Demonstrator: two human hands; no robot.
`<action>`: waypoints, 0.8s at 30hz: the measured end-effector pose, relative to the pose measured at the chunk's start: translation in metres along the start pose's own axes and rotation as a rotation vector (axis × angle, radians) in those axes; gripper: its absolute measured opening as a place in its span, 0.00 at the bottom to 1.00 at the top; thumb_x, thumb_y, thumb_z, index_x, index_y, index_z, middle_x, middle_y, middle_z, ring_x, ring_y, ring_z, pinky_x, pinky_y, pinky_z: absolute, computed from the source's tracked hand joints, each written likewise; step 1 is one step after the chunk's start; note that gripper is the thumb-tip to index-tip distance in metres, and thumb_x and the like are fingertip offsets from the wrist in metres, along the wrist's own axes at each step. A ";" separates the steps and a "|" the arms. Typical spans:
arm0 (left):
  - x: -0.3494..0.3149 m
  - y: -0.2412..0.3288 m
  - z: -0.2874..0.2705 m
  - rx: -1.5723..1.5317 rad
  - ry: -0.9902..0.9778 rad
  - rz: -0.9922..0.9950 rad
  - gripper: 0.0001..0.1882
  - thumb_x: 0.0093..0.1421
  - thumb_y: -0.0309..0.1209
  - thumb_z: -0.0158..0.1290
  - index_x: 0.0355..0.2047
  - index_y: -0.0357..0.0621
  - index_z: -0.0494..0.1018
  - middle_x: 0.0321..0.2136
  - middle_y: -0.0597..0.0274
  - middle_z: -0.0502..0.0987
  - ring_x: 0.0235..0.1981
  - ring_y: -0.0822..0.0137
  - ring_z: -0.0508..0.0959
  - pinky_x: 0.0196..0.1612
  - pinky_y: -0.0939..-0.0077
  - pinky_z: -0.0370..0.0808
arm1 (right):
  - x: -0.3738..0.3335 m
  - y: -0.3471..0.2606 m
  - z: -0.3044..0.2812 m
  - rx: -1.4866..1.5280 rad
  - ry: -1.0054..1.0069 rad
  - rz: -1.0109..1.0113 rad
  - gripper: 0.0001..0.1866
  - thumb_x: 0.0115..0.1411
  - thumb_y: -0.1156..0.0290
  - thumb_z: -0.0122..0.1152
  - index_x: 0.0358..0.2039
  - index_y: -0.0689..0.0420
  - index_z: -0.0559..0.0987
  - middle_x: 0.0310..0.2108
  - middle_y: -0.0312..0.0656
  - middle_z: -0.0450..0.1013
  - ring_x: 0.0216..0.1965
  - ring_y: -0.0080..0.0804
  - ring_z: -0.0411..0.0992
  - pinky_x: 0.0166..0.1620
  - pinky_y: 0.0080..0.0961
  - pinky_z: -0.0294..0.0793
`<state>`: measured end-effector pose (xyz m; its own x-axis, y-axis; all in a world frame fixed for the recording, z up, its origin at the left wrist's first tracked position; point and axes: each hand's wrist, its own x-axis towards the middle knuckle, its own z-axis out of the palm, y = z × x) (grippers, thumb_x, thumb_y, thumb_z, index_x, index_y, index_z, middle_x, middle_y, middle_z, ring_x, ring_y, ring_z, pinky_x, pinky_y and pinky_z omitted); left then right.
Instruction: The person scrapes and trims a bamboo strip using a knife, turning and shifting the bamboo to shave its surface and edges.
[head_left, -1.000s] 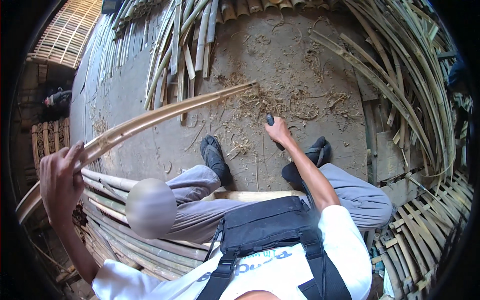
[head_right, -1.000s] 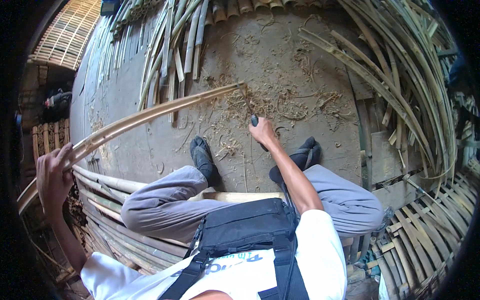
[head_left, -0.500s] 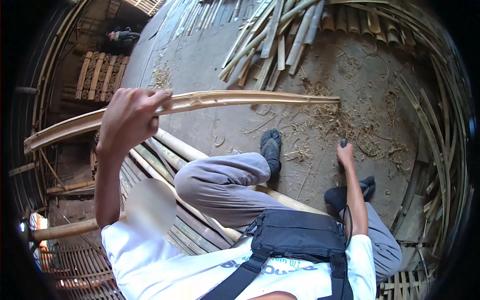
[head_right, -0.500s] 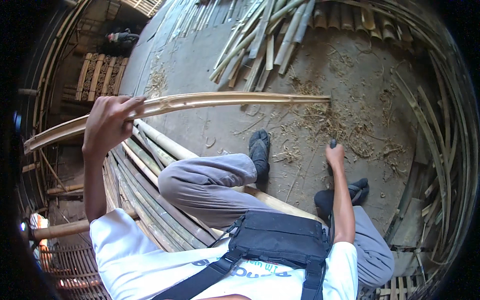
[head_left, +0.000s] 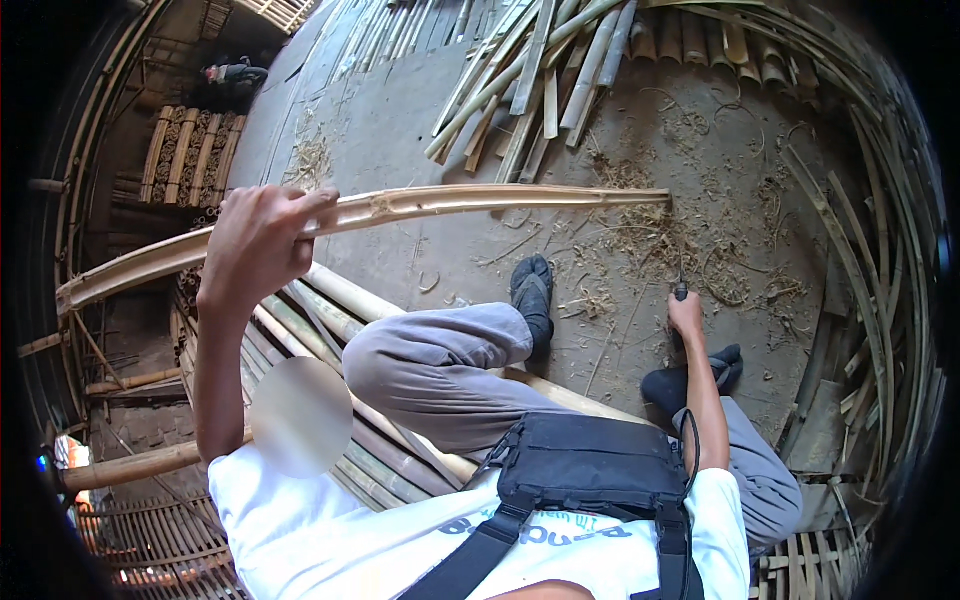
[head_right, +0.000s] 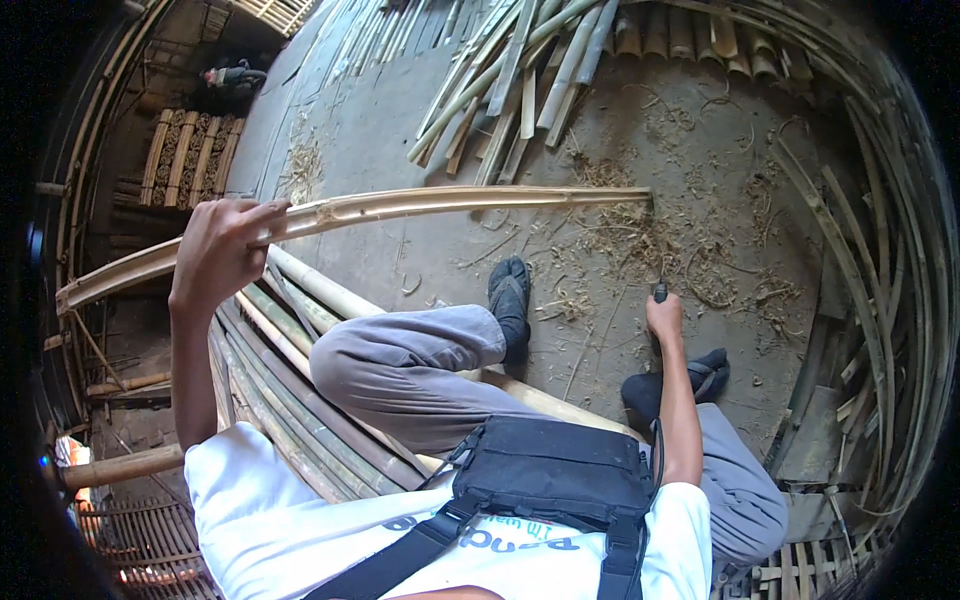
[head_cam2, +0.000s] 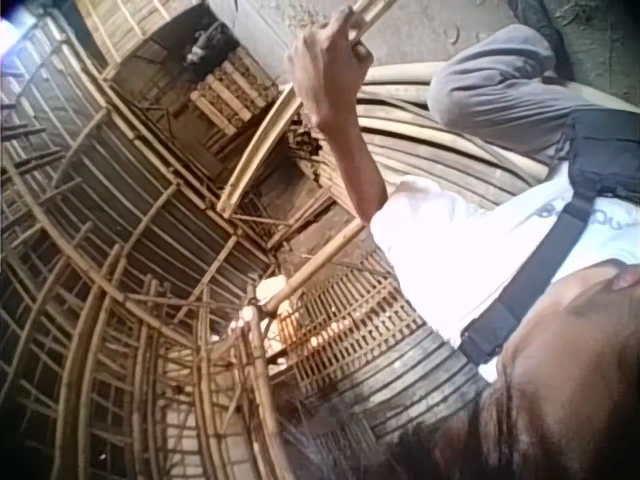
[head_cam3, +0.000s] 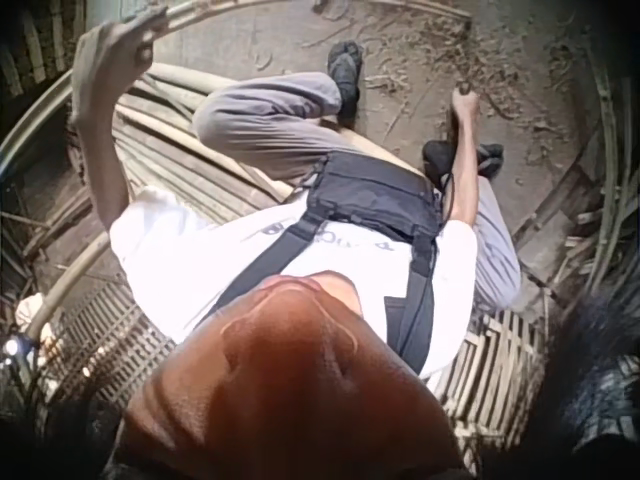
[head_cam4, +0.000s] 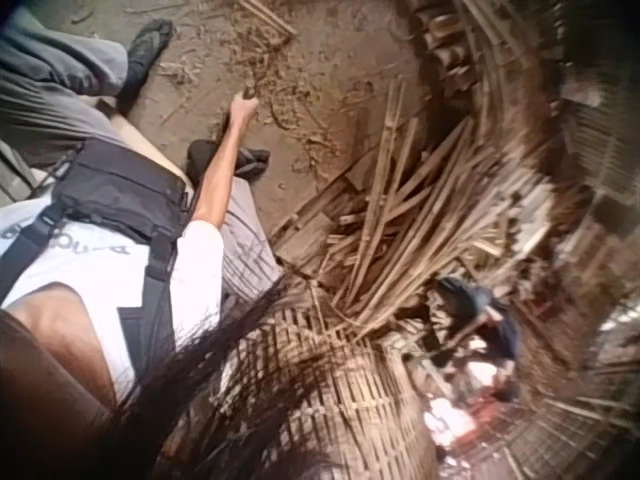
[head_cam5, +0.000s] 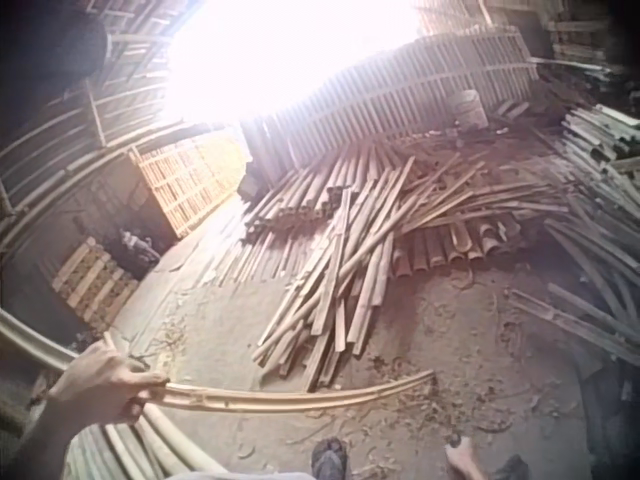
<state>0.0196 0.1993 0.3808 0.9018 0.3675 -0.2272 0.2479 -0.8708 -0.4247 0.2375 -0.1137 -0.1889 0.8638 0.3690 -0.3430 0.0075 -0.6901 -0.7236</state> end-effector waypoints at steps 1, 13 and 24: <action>0.000 0.006 -0.003 -0.003 0.006 0.005 0.25 0.37 0.18 0.58 0.41 0.45 0.78 0.24 0.55 0.79 0.24 0.56 0.78 0.32 0.62 0.74 | 0.004 0.004 -0.007 0.045 -0.079 0.090 0.14 0.54 0.64 0.58 0.20 0.63 0.74 0.17 0.48 0.72 0.21 0.41 0.73 0.27 0.36 0.69; -0.083 0.042 0.052 -0.761 -0.151 -0.336 0.16 0.51 0.30 0.64 0.36 0.32 0.75 0.19 0.59 0.72 0.23 0.74 0.70 0.29 0.74 0.67 | -0.053 -0.095 -0.065 0.234 -0.138 -0.064 0.17 0.56 0.62 0.63 0.19 0.60 0.71 0.12 0.37 0.67 0.12 0.27 0.66 0.20 0.29 0.65; 0.096 0.149 0.194 -0.980 0.073 -0.065 0.20 0.46 0.34 0.57 0.38 0.34 0.68 0.24 0.47 0.75 0.30 0.49 0.77 0.34 0.57 0.73 | -0.074 -0.104 -0.082 0.330 -0.153 -0.064 0.15 0.57 0.62 0.64 0.23 0.59 0.72 0.12 0.31 0.62 0.11 0.20 0.63 0.14 0.22 0.62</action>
<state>0.0747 0.1684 0.1252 0.8876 0.4318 -0.1606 0.4516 -0.7469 0.4880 0.2137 -0.1199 -0.0391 0.7812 0.5109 -0.3588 -0.1260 -0.4338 -0.8921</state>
